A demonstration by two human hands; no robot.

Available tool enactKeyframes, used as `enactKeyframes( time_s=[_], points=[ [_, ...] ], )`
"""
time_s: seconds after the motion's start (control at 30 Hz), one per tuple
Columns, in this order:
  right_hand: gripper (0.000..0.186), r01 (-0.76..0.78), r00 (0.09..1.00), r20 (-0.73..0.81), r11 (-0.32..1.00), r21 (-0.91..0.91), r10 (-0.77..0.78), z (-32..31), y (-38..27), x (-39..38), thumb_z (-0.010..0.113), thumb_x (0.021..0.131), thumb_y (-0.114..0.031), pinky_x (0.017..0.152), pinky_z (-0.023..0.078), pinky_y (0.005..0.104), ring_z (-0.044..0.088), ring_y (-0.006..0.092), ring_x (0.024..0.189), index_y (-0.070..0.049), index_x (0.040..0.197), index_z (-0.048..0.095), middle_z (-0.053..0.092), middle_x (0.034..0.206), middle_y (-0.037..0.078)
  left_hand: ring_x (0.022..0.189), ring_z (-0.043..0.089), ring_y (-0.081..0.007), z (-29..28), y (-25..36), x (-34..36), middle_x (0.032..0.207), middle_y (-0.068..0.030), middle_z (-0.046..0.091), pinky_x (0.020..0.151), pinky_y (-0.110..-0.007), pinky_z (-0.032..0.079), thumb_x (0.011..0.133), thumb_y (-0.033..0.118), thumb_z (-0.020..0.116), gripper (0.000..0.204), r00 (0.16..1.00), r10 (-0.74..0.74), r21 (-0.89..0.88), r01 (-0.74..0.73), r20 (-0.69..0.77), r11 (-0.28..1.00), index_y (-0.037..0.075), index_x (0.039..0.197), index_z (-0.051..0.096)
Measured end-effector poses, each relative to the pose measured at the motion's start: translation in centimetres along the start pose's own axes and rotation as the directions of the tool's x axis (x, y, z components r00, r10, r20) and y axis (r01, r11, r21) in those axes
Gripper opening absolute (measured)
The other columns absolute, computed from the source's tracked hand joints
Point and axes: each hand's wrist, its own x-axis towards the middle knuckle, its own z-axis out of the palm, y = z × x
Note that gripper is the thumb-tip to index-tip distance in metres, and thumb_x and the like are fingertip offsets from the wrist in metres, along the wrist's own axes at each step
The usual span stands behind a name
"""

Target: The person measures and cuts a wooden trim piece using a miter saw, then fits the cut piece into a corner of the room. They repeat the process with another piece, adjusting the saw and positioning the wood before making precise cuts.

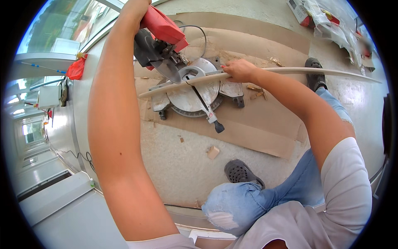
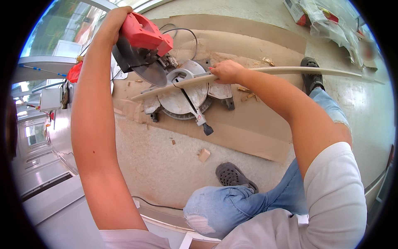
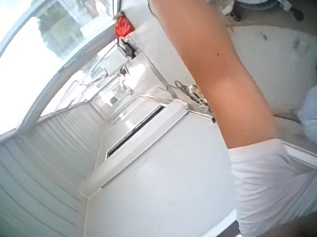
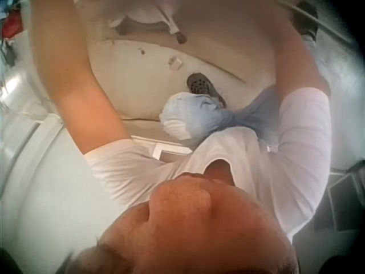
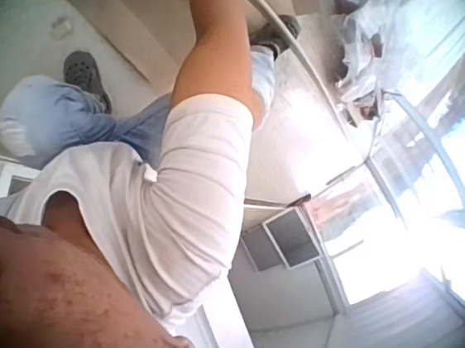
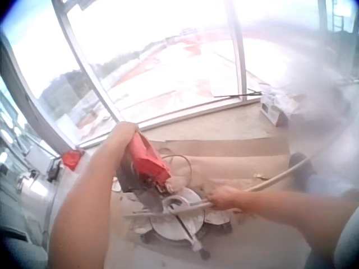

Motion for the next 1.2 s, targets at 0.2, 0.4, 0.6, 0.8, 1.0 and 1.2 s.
enactKeyframes(
  time_s=[0.2, 0.4, 0.6, 0.8, 1.0, 1.2],
  points=[
    [0.034, -0.014, 1.0, 0.013, 1.0, 0.017, 0.014, 0.2, 0.5, -0.2, 0.071, 0.084, -0.033, 0.084, 0.053, 0.0441, 0.066, 0.0326, 0.096, -0.006, 0.105, 0.066, 0.066, 0.102, 0.013, 0.074, 0.067, -0.016, -3.3, 1.1, -1.8, 0.093, -0.012, 0.072, 0.065, -0.03, 0.053, 0.096, 0.036, 0.051, 0.038, 0.956, 0.244, 0.269, -0.196, -0.161, 0.943, 0.002, 0.104, 0.067],
    [0.033, -0.035, 0.999, 0.004, 0.999, 0.03, 0.035, 0.3, 1.3, -1.0, 0.071, 0.085, -0.033, 0.082, 0.053, 0.0435, 0.066, 0.032, 0.097, -0.006, 0.104, 0.066, 0.065, 0.103, 0.012, 0.086, 0.066, -0.042, -6.6, -12.5, -8.2, 0.094, -0.0195, 0.071, 0.074, -0.049, 0.051, 0.098, 0.027, 0.046, 0.03, 0.703, 0.422, 0.535, -0.07, -0.572, 0.842, 0.006, 0.1, 0.068],
    [0.034, 0.014, 1.0, -0.011, 1.0, 0.014, -0.014, 0.2, 0.3, 0.2, 0.072, 0.084, -0.033, 0.082, 0.053, 0.0431, 0.065, 0.0314, 0.097, -0.006, 0.105, 0.066, 0.064, 0.101, 0.012, 0.112, 0.061, -0.0323, 0.6, -29.5, -13.9, 0.118, -0.0111, 0.066, 0.089, -0.045, 0.048, 0.085, 0.014, 0.068, 0.023, 0.931, 0.349, 0.638, -0.205, -0.106, 0.742, 0.01, 0.108, 0.067],
    [0.04, -0.025, 1.0, -0.008, 1.0, -0.008, 0.025, -0.3, 0.4, -0.4, 0.072, 0.084, -0.033, 0.083, 0.053, 0.0431, 0.065, 0.0314, 0.099, -0.007, 0.113, 0.065, 0.065, 0.103, 0.011, 0.112, 0.059, -0.0287, 4.6, -32.1, -14.4, 0.117, -0.0093, 0.064, 0.094, -0.044, 0.046, 0.079, 0.009, 0.071, 0.026, 0.917, 0.398, 0.657, -0.295, -0.008, 0.693, 0.01, 0.104, 0.064],
    [0.052, -0.037, 0.999, -0.03, 0.998, -0.047, 0.036, 1.2, -0.8, 0.7, 0.07, 0.086, -0.037, 0.084, 0.053, 0.0425, 0.065, 0.0303, 0.102, -0.009, 0.128, 0.06, 0.065, 0.106, 0.01, 0.094, 0.064, -0.0383, 2.8, -35.7, -24.6, 0.097, -0.017, 0.068, 0.081, -0.046, 0.05, 0.083, 0.011, 0.069, 0.022, 0.974, 0.218, 0.517, -0.152, -0.068, 0.842, 0.005, 0.102, 0.06],
    [0.058, -0.119, 0.99, 0.053, 0.983, -0.139, 0.127, -0.3, -0.2, -0.8, 0.068, 0.088, -0.037, 0.087, 0.052, 0.0416, 0.064, 0.0301, 0.106, -0.008, 0.136, 0.055, 0.064, 0.111, 0.009, 0.093, 0.065, -0.0409, 10.9, -33.0, -41.8, 0.099, -0.0216, 0.068, 0.078, -0.048, 0.051, 0.08, 0.025, 0.076, 0.038, 0.971, -0.236, 0.273, 0.217, 0.038, 0.937, 0.006, 0.107, 0.058]
  ],
)
